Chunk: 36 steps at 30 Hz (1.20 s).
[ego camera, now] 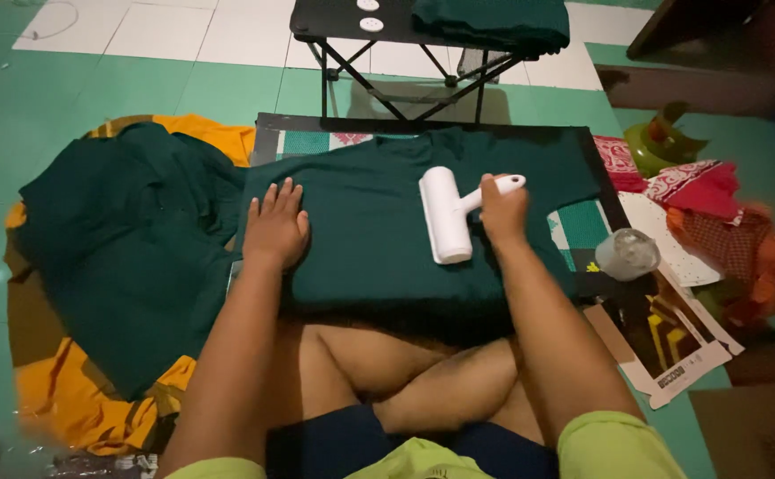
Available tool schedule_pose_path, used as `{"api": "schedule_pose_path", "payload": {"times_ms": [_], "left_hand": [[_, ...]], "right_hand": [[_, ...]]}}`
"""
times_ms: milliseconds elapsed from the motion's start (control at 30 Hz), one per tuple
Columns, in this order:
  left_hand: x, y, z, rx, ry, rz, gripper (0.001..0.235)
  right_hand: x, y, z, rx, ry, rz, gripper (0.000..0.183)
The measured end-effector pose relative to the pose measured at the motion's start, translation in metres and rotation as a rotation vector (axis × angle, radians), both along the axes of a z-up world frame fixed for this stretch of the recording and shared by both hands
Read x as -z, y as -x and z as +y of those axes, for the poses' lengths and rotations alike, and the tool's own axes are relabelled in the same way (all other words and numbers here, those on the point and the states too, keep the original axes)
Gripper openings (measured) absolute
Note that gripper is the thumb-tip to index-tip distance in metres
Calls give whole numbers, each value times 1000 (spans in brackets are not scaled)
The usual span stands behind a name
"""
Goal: The person uses a lint roller to clean a dark green shirt laid out on a small table. They roll the device over the fabric, then fold the shirt and place it on a stack of similar shirts on a nearby stand. The person then unfolds another shirt and continues the cleaning process.
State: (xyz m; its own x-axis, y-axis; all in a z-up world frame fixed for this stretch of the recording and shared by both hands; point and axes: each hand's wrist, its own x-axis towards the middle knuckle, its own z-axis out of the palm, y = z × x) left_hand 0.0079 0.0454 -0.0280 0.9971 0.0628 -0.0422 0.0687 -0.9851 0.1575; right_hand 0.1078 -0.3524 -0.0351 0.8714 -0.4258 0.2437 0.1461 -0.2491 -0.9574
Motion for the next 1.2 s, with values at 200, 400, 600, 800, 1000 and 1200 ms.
{"api": "schedule_pose_path", "payload": {"times_ms": [200,400,600,800,1000,1200], "left_hand": [[-10,4,-4,-6,-8,-13,59],[-11,3,-5,-7,-31,13,60],[-15,5,-6,-9,-25,25,60],[-6,2,-3,-16,-7,34,62],[4,-2,-1,-19,-19,14,61],[1,-1,-2,-11,-38,-2,60]], "right_hand": [[-20,-13,87,-34,-197,-78,17],[-5,-20,207,-291,-269,21,23],[9,-94,142,-221,-60,21,21],[-33,-99,106,-189,-19,-33,23],[-17,-9,178,-426,-191,-58,19],[46,-43,127,-302,-155,42,17]]}}
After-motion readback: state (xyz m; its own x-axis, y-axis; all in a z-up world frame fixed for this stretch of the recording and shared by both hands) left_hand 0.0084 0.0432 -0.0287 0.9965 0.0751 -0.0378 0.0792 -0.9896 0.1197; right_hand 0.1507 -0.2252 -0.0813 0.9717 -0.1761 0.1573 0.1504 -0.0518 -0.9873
